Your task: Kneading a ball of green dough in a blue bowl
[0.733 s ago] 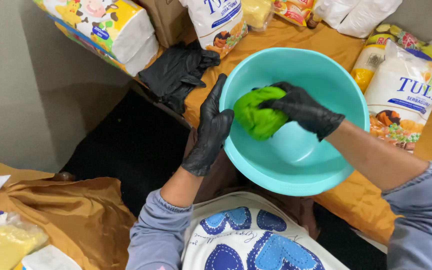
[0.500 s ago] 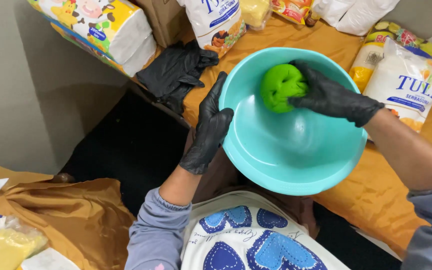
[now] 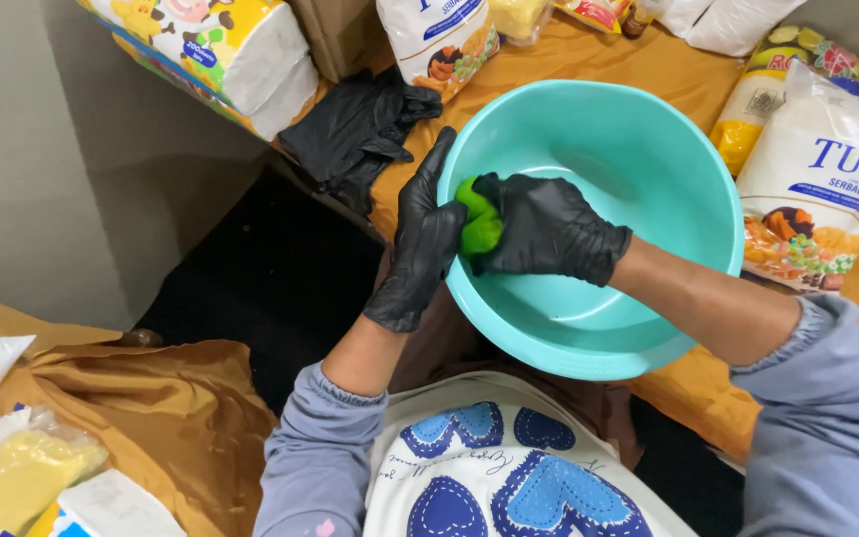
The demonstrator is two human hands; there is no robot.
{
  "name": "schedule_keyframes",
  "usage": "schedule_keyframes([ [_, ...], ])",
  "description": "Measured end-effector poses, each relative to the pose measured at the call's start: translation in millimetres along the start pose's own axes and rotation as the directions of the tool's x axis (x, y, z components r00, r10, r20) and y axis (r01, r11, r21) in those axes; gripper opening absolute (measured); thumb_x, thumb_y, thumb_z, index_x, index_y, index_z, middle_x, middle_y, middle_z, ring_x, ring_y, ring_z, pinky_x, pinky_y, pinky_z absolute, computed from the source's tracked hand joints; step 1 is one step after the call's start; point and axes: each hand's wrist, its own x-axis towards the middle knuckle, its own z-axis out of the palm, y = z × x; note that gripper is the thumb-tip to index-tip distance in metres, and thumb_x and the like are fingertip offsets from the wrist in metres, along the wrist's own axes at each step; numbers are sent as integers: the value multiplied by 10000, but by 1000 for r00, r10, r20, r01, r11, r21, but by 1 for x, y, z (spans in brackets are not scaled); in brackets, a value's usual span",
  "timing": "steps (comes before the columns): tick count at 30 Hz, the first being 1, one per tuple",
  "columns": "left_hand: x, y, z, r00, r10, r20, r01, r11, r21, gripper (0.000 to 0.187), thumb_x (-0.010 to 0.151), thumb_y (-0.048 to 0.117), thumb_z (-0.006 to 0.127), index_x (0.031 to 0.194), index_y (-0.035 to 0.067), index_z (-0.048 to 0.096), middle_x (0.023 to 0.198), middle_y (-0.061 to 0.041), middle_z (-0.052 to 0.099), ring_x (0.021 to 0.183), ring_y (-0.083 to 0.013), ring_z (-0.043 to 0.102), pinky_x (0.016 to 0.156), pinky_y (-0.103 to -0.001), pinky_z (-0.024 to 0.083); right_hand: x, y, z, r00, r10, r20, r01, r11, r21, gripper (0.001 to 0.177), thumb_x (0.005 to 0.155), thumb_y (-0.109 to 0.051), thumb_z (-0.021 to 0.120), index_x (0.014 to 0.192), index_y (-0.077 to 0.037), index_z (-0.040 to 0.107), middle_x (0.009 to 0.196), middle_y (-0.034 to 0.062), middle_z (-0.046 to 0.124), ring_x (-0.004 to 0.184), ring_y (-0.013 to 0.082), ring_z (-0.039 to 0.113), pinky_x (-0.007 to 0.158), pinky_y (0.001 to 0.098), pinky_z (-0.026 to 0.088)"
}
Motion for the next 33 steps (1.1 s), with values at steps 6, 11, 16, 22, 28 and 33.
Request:
schedule_keyframes([
  [6,4,4,1,992,-90,-94,94,995,39,851,714,-74,459,1552,71,421,1564,-249,423,1448,-415,373,1215,-526,332,-61,-15,-45,977,-25,210,155,761,-630,412,901,-346,668,1235,-105,680,1169,183,726,1050,432,691,852,638,568],
  [11,3,16,4,987,-136,-86,145,984,100,842,721,-59,448,1546,108,432,1512,-215,509,1381,-378,481,1163,-495,410,-104,-68,-88,832,117,542,554,-143,-820,721,654,-415,938,1280,-166,681,1236,48,756,1183,298,693,927,479,588],
  [16,4,12,8,971,-178,-157,187,981,47,891,637,-25,492,1518,91,421,1554,-153,452,1389,-272,489,1078,-327,481,-111,-107,-79,995,-91,39,13,-268,-963,956,558,-356,971,1440,-338,603,1356,-111,713,1191,92,654,1046,286,477],
  [22,5,31,14,979,-169,-110,180,979,100,869,673,-53,468,1530,86,422,1535,-194,471,1332,-293,516,1003,-394,505,-104,-122,-94,760,-478,441,358,-259,-897,583,861,32,658,1432,-68,597,1169,160,697,978,291,670,868,408,568],
  [28,3,18,2,994,-110,5,109,989,98,855,710,-49,500,1550,88,422,1564,-202,439,1467,-336,329,1203,-501,338,-42,-100,-137,854,-435,285,32,-502,-865,649,847,-411,765,1449,-251,585,1138,120,735,1091,363,684,900,489,572],
  [33,5,19,6,996,-79,31,76,993,86,821,741,-38,503,1550,65,405,1584,-211,404,1486,-336,307,1239,-493,294,-21,-112,-123,925,-348,153,-42,-494,-868,316,871,-400,695,1122,-215,749,954,88,769,977,372,726,783,458,603],
])
